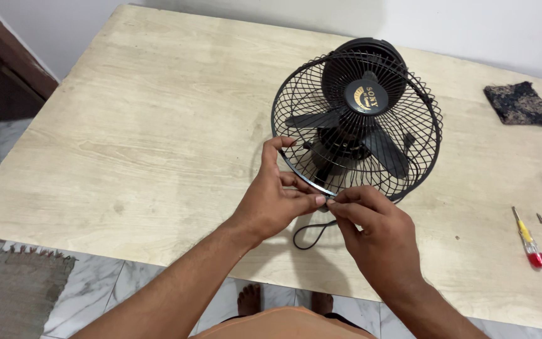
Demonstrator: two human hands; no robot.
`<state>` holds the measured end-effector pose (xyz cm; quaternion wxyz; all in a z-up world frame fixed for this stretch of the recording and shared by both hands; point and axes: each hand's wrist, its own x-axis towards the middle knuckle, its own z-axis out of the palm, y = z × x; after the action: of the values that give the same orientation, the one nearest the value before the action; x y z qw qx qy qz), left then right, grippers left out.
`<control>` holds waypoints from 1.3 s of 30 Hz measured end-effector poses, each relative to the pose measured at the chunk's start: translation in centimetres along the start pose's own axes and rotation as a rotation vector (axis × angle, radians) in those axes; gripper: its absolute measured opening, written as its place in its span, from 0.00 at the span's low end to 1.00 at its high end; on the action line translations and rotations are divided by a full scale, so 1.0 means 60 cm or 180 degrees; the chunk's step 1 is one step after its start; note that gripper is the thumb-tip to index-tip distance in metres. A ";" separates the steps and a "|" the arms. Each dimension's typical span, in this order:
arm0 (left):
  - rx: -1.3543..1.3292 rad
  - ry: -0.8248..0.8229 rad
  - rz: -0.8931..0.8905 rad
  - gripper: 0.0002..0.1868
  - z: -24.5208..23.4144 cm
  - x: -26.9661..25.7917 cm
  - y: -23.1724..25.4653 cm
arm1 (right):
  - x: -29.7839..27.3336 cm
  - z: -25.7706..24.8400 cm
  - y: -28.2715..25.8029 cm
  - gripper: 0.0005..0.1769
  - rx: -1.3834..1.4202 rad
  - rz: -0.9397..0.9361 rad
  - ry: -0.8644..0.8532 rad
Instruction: The person reassembles a black electric fan on a light wooden table. They attach the front wire cage to the fan head, align the neck with the base, and secure the cage using a screwdriver and screws.
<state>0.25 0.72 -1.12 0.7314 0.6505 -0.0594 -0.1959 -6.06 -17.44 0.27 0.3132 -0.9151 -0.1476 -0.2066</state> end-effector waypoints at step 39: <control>0.0467 0.0544 -0.0716 0.56 0.042 -0.007 0.053 | -0.094 -0.069 0.100 0.08 0.0375 0.1403 -0.0248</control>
<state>-0.31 -1.22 2.43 0.6577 0.7190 0.0621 -0.2157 -9.79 -25.42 -2.47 0.3978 -0.9126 0.0320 -0.0887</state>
